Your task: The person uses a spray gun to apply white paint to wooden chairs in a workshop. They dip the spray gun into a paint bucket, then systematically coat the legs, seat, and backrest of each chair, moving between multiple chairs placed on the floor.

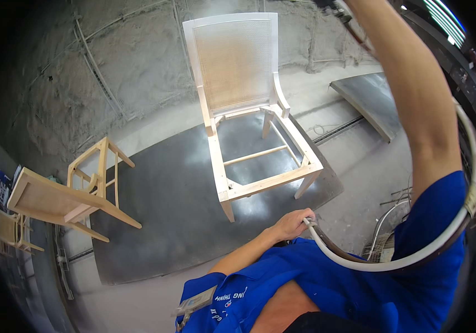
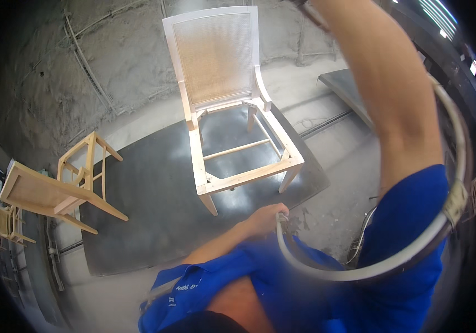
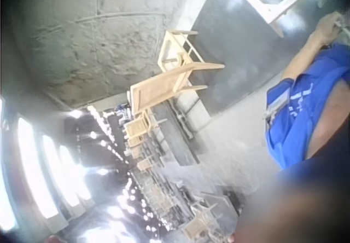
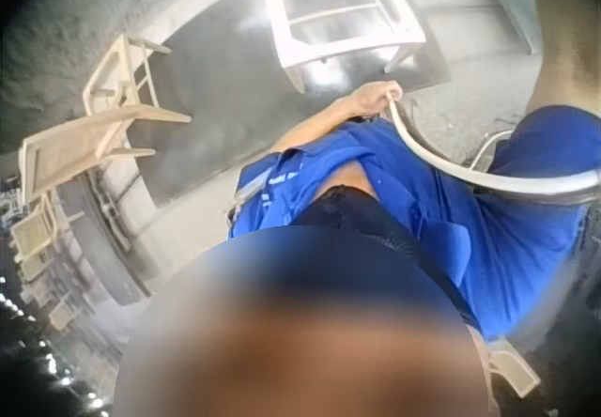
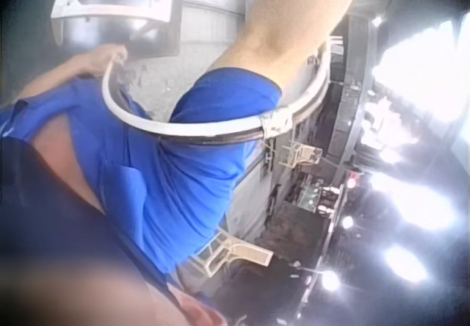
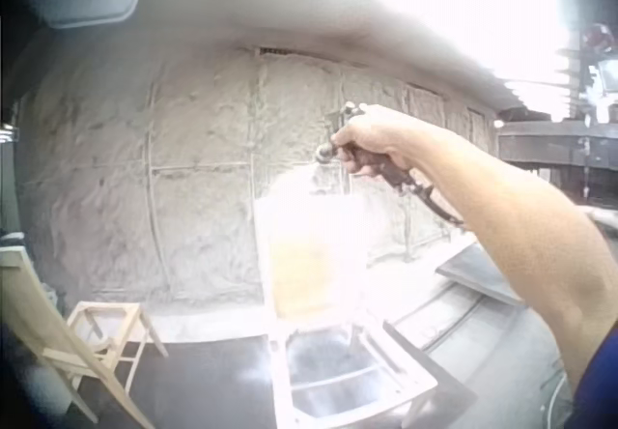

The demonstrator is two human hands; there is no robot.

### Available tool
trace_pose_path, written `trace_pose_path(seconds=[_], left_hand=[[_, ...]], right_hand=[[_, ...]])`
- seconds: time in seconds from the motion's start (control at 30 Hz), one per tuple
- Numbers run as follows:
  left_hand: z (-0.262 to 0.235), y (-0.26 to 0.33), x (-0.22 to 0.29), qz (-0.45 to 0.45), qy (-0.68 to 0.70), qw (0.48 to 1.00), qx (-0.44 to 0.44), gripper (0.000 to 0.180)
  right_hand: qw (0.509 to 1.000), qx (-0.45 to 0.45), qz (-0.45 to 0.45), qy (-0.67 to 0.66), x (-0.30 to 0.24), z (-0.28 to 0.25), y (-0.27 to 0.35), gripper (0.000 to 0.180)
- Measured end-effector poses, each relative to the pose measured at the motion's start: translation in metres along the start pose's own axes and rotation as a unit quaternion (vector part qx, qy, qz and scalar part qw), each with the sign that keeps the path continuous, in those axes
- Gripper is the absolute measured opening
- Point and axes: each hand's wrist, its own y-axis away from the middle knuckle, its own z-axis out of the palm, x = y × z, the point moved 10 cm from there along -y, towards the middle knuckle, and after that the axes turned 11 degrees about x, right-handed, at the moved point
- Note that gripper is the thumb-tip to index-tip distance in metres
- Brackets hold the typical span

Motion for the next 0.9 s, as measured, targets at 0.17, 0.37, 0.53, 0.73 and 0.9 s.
trace_pose_path(seconds=[0.17, 0.37, 0.53, 0.73, 0.9], left_hand=[[-0.015, 0.033, -0.004, 0.007, -0.009, 0.998, 0.061, 0.015], [-0.030, 0.039, -0.012, 0.034, 0.024, 0.994, 0.099, 0.015], [-0.030, 0.043, -0.018, 0.042, -0.015, 0.995, 0.090, 0.015], [-0.036, 0.047, -0.030, 0.003, 0.051, 0.992, 0.119, 0.016], [-0.035, 0.051, -0.027, 0.029, -0.011, 0.994, 0.102, 0.016]], right_hand=[[0.992, 0.082, 0.034, 0.087, 0.021, -0.018, 0.024, 0.021], [0.996, 0.062, 0.064, 0.028, 0.045, -0.009, 0.051, 0.015], [0.994, 0.053, 0.088, 0.030, 0.069, 0.003, 0.061, 0.015], [0.989, 0.069, 0.114, 0.063, 0.095, -0.006, 0.085, 0.014], [0.995, 0.030, 0.095, 0.009, 0.127, 0.023, 0.089, 0.020]])
